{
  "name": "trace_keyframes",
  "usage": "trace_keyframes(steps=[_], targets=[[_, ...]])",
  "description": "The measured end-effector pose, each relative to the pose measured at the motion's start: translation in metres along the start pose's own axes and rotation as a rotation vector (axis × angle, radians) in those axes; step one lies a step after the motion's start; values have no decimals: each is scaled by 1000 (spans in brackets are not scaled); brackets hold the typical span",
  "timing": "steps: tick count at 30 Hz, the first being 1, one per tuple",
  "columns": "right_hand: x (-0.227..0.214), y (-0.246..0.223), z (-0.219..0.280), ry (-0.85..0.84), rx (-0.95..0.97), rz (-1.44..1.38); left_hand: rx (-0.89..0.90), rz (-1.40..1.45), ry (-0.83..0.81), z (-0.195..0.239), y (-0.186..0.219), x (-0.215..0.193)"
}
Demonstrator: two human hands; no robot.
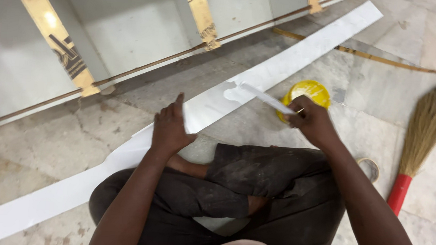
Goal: The person sits on the floor and uses a small brush to apply white adhesive from a yellow container onto a long white strip. The person repeatedly dips the brush into the container and spreads the adhesive along the strip's surface.
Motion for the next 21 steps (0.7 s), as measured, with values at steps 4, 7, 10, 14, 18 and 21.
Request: trace_keyframes(steps=[4,7,10,14,18,21], targets=[[75,24,-19,-281,218,-123,6,17,-23,0,1,1],[109,42,-31,-390,258,-180,-2,51,-20,2,1,0],[114,67,-38,-376,297,-136,4,70,-10,1,2,-3],[101,90,-48,-329,266,33,9,84,0,0,3,-5],[71,100,-50,-285,263,146,24,90,15,1,4,-8],[38,94,-40,-207,289,198,12,84,-3,0,1,-8]])
Point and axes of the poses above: each hand's wrist, its own z-axis away from the middle knuckle, its own x-axis out of the palm, y = z × x, the point moved 10 cm from there along -z, towards the middle knuckle, and after that the axes turned 6 degrees about -z, right-handed, at the moved point
